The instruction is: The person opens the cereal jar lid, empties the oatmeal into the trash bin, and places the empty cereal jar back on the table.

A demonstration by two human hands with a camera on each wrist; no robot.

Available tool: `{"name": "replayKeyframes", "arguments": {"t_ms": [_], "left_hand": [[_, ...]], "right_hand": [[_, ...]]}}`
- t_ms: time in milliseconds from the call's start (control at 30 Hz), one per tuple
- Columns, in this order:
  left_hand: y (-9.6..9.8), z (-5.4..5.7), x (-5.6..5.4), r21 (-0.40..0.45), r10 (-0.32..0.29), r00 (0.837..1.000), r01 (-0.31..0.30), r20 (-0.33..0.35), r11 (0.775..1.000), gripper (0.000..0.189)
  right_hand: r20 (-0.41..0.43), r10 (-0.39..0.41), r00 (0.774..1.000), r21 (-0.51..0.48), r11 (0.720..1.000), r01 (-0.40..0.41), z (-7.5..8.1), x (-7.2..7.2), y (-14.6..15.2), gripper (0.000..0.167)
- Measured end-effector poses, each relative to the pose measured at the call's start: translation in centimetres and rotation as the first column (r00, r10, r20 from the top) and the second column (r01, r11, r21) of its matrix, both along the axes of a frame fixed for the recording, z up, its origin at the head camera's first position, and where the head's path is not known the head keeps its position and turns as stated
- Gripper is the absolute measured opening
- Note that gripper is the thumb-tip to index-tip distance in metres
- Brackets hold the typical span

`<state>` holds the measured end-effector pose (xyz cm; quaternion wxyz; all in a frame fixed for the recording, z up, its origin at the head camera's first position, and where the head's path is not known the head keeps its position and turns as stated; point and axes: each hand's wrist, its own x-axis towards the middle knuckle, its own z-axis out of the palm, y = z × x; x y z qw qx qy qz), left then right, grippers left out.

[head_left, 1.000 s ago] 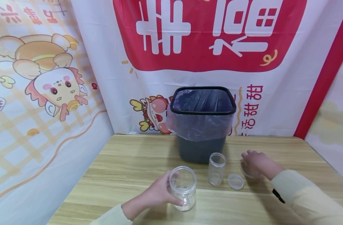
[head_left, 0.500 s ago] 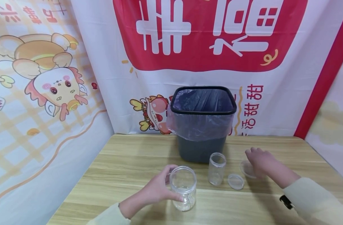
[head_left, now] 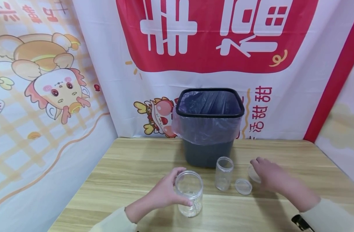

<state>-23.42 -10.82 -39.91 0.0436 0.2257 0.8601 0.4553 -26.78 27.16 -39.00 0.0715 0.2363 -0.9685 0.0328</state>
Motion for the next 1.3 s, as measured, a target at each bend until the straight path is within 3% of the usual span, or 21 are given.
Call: {"name": "replayKeyframes", "arguments": {"t_ms": [167, 467, 733, 1133, 1300], "left_hand": [[0.1, 0.0, 0.0, -0.020, 0.008, 1.000, -0.008, -0.011, 1.000, 0.098], [0.2, 0.2, -0.2, -0.040, 0.007, 1.000, -0.007, -0.015, 0.999, 0.092], [0.4, 0.3, -0.1, -0.030, 0.011, 1.000, -0.011, -0.018, 0.999, 0.090], [0.9, -0.2, 0.1, 0.169, -0.045, 0.998, 0.036, 0.048, 0.985, 0.079], [1.4, -0.7, 0.1, 0.247, -0.069, 0.994, 0.045, 0.090, 0.968, 0.074]], "right_hand": [[-0.030, 0.031, 0.999, -0.028, 0.999, -0.032, -0.7, 0.8, -0.2, 0.073], [0.029, 0.003, 1.000, -0.058, 0.998, -0.002, -0.6, 1.7, -0.8, 0.078], [-0.040, 0.066, 0.997, -0.086, 0.994, -0.069, -0.4, 2.9, -1.2, 0.080], [-0.126, 0.112, 0.986, -0.135, 0.982, -0.129, 0.8, 5.0, -3.2, 0.075], [-0.037, 0.160, 0.986, -0.194, 0.967, -0.164, 1.5, 5.9, -4.9, 0.079]]}}
